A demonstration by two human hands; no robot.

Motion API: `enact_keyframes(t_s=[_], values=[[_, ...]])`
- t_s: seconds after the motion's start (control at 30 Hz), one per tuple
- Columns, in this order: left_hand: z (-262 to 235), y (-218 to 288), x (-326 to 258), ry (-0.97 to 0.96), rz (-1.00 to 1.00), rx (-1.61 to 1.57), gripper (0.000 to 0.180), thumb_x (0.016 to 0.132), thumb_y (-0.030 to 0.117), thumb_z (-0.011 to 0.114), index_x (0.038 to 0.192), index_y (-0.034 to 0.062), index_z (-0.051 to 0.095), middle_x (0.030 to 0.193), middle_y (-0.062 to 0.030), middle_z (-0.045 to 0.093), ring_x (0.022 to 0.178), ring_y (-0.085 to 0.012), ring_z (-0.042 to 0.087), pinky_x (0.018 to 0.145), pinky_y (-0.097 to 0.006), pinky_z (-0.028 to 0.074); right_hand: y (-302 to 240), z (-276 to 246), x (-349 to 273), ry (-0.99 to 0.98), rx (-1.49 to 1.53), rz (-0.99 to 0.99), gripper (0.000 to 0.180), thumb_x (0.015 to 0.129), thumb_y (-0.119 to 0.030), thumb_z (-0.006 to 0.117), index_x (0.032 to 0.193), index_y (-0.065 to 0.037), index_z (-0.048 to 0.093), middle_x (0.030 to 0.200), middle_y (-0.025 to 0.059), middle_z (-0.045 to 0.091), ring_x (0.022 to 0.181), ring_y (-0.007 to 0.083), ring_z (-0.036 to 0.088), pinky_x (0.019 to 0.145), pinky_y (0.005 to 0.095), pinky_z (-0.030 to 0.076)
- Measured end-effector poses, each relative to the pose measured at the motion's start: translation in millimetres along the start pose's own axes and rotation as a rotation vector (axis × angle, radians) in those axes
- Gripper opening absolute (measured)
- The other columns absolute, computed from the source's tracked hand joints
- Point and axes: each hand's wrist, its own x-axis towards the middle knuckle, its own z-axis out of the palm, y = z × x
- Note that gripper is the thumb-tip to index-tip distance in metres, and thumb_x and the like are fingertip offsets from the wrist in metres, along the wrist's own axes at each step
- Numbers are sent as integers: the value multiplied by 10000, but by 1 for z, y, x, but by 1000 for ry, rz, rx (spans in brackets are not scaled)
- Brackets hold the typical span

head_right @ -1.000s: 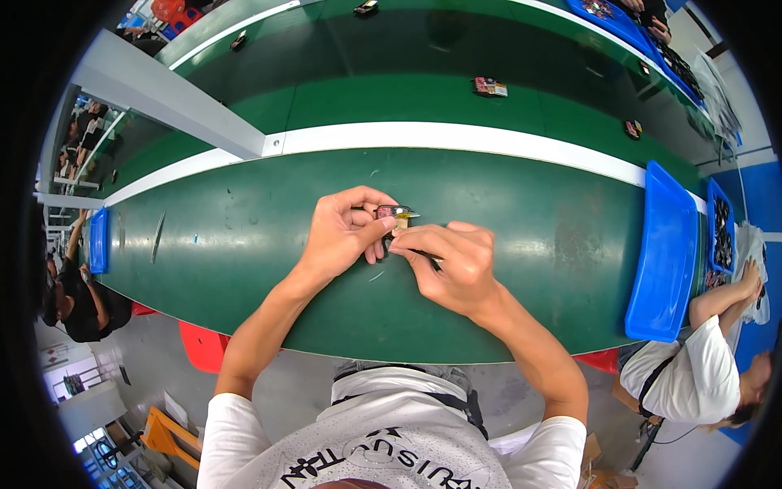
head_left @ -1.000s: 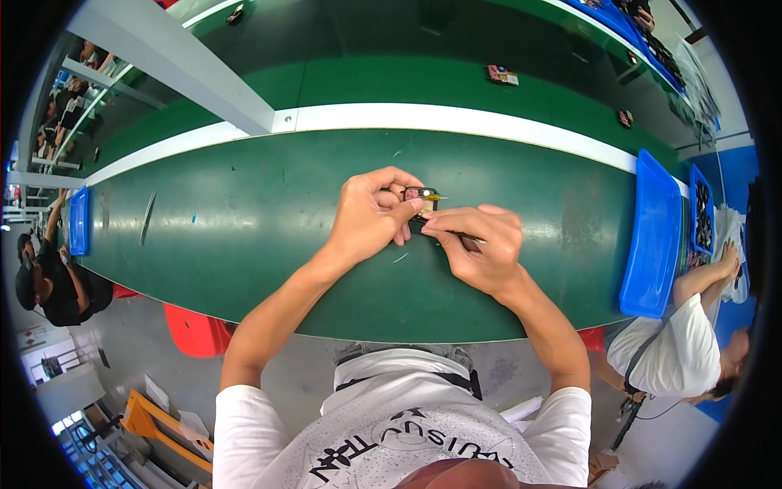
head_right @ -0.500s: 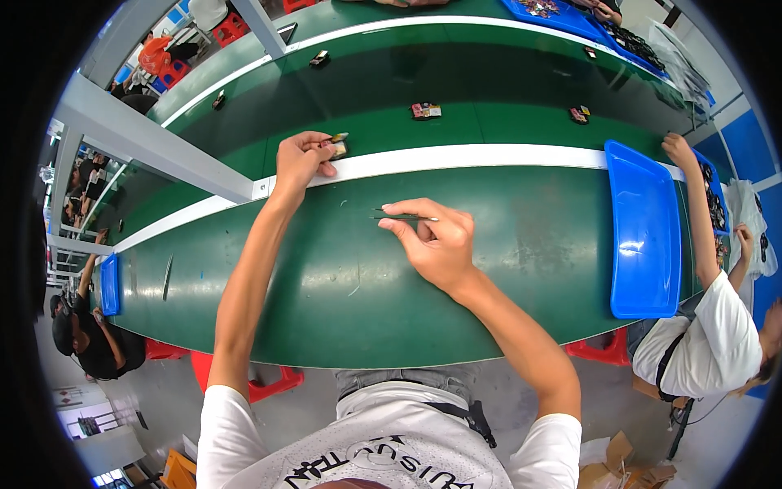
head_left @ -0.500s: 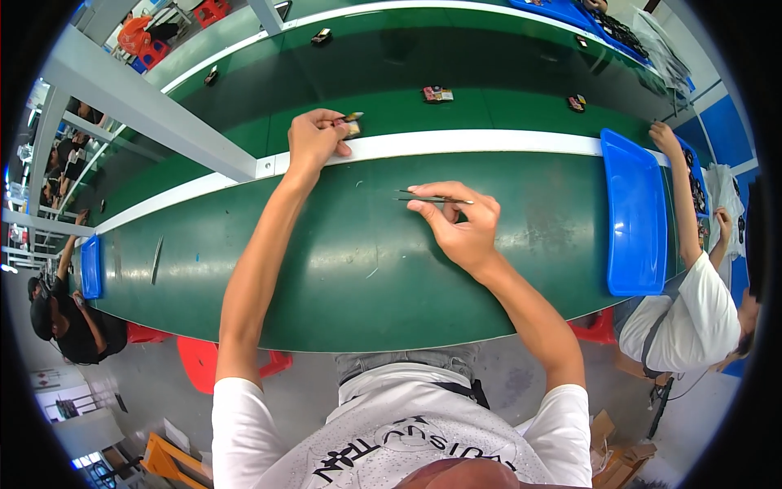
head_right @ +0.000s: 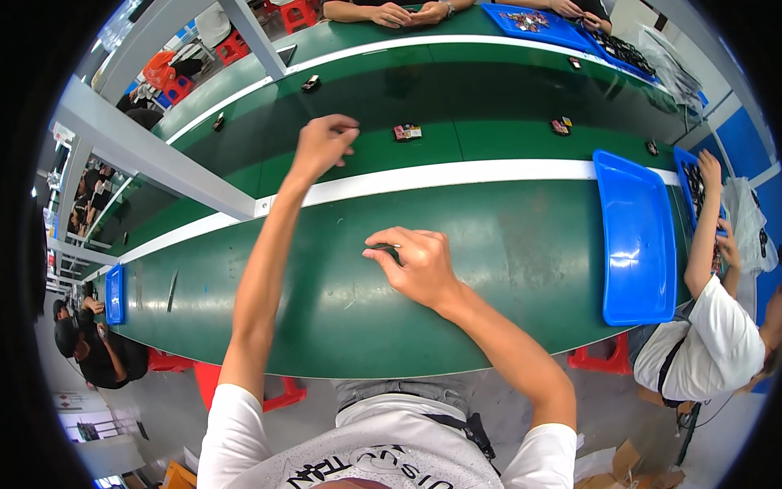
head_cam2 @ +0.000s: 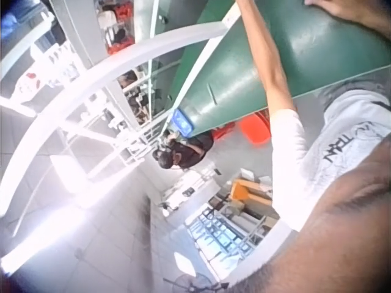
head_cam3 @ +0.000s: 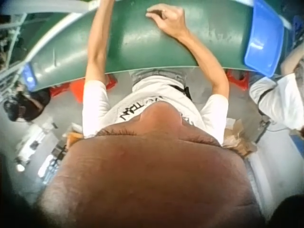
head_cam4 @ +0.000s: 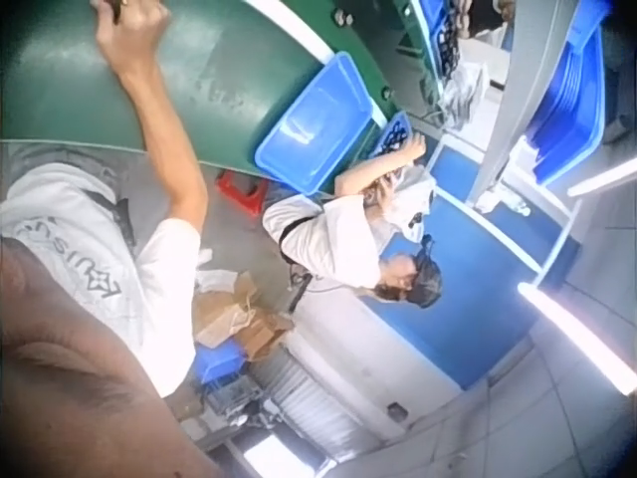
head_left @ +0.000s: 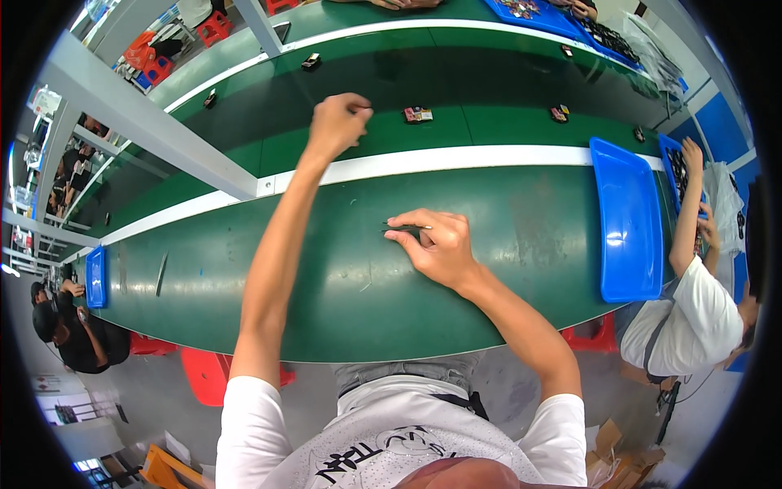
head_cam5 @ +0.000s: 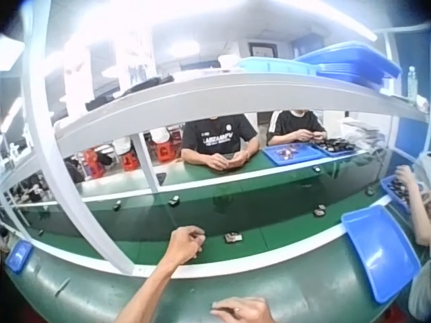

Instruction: Using tweezers to precisely assemble and position small electronic parts onto a circuit board assembly.

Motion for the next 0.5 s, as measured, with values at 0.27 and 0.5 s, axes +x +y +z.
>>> enact_keyframes(t_s=[0.27,0.5], values=[[53,11,24,-5,-196,129,289,885,233,766,915,-40,674,754,-93,690,582,-149,664,482,-298,540,-8,4,3,-66,-49,67,133,770,-83,848,848,-77,741,767,33,738,423,139,525,469,285,442],[42,16,2,-6,-218,-134,197,899,134,740,955,-31,648,745,-87,685,568,-149,660,473,-286,519,-9,6,-1,-46,23,82,161,764,-66,867,885,-47,762,627,22,661,399,58,365,435,235,329]])
